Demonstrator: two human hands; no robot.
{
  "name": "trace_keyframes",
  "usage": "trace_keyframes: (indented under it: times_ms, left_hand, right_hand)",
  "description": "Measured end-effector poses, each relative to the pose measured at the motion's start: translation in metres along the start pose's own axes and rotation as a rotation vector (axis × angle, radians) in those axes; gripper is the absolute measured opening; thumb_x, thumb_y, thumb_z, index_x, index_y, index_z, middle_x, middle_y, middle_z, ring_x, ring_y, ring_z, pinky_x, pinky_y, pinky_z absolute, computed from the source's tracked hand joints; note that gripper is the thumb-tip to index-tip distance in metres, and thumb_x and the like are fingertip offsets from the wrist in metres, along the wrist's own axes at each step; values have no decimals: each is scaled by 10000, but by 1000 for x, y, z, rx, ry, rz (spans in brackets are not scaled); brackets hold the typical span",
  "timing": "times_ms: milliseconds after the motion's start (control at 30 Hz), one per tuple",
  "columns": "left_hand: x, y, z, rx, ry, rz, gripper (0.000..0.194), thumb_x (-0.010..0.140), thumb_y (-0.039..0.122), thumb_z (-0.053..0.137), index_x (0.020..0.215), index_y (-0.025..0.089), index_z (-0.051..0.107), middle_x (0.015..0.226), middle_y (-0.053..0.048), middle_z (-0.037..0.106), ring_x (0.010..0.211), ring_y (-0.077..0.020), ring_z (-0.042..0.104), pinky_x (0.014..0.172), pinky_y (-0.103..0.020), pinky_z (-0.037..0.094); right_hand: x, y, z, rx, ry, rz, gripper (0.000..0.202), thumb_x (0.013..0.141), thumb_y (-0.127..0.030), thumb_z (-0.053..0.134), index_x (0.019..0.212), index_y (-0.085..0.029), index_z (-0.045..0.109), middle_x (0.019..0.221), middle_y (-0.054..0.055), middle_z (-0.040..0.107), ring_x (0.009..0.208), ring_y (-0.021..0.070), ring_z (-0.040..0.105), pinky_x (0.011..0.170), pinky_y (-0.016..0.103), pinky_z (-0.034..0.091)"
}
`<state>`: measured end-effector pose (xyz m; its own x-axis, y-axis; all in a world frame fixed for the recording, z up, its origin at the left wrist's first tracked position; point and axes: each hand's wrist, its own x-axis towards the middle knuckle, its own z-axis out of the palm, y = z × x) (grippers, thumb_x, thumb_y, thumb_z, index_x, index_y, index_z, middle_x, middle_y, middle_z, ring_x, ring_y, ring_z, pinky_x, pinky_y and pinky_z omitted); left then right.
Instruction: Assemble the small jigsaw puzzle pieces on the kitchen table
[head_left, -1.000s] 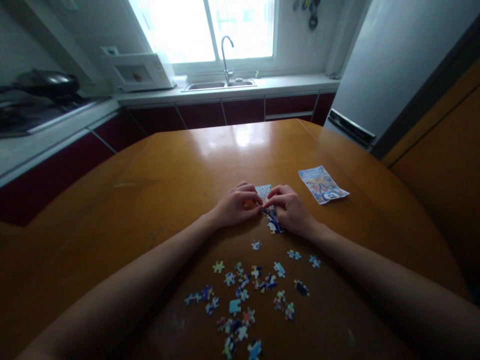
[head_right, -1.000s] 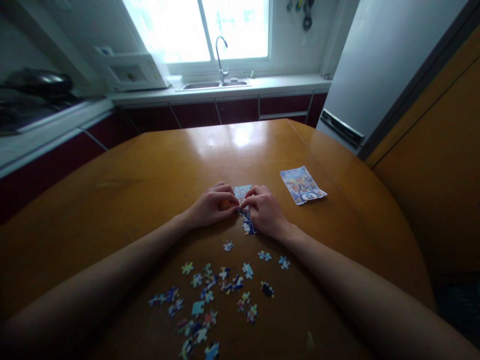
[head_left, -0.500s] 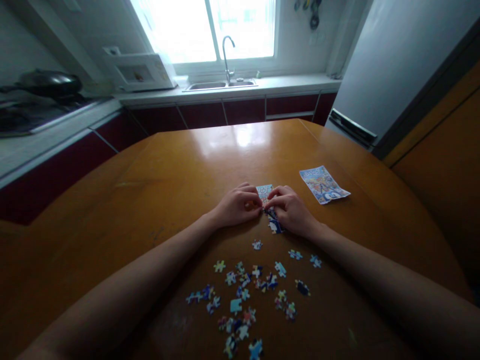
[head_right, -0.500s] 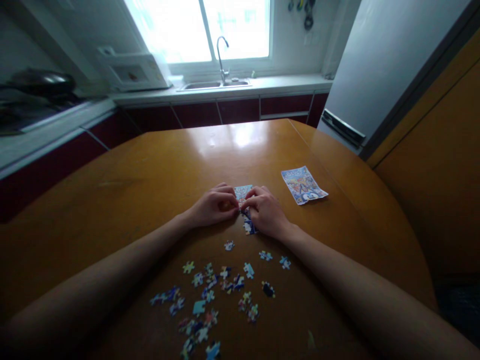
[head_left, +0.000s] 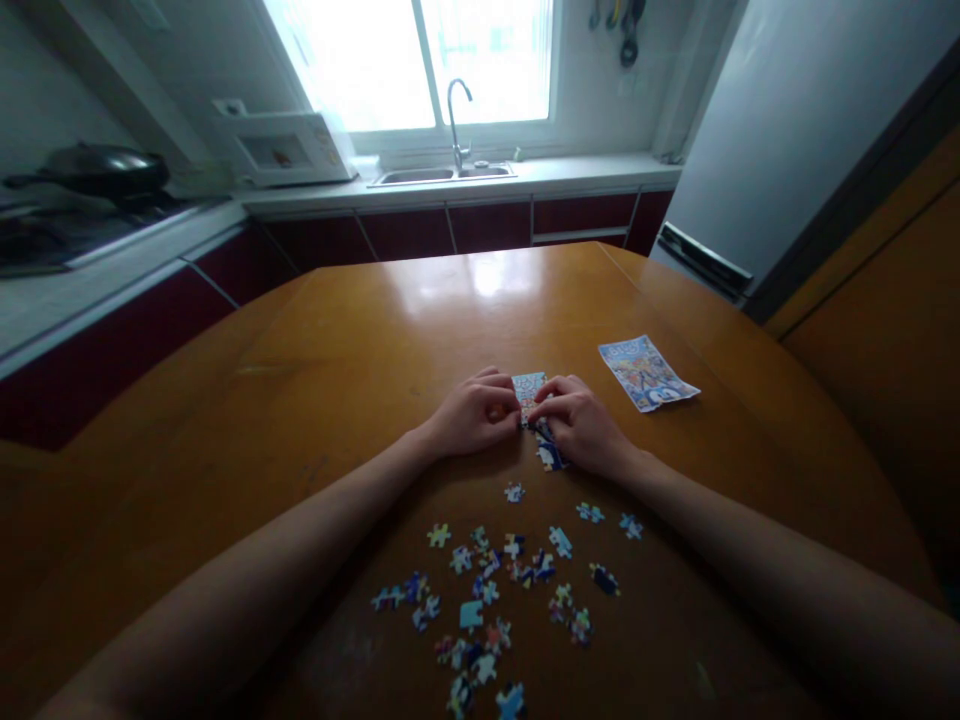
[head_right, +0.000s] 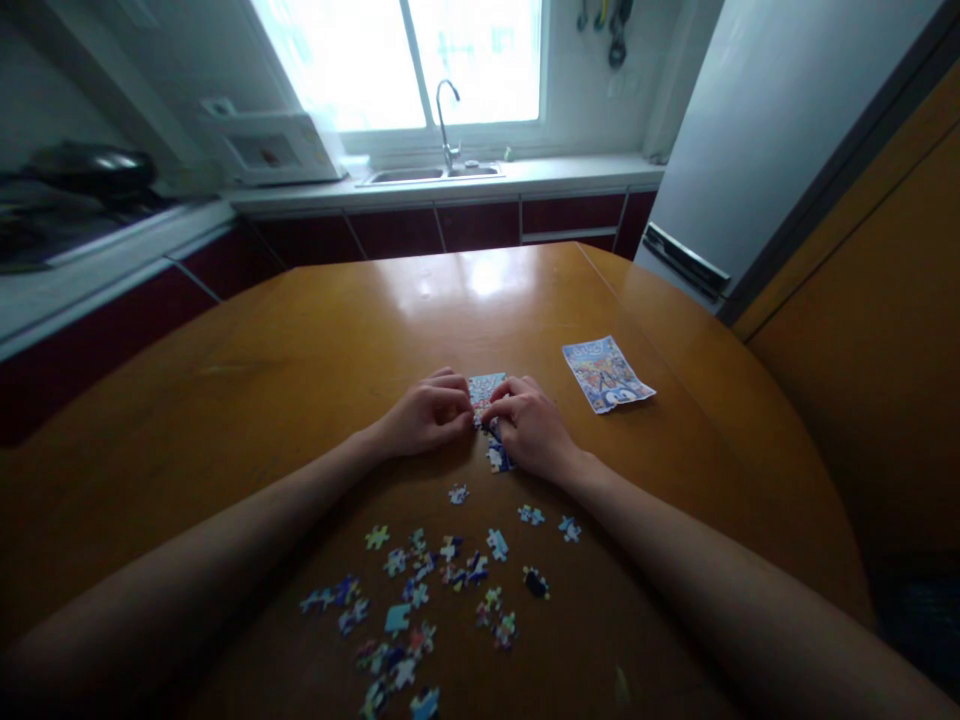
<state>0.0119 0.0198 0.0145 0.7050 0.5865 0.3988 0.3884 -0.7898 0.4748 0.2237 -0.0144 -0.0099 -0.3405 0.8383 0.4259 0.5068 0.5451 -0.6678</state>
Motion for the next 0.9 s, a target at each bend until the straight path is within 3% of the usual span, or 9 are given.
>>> trace_keyframes:
  times_ms: [133,900]
  left_hand:
    - [1,1,0,-2,-13,11,174,854,287,654,729,171,689,737,-30,607,778,-165,520,718,-293,429]
    - [-1,-5,2,-6,-39,1,138,863,266,655,781,182,727,772,-32,622,792,-160,523,758,-291,428]
  right_hand:
    - [0,-1,-1,-2,-9,1,315,811,-8,598,795,-254,794,933,47,669,954,207,567,866,373,472]
    - [0,0,1,-22,-13,11,298,824,-30,610,803,-259,801,924,51,659,950,211,556,866,375,467]
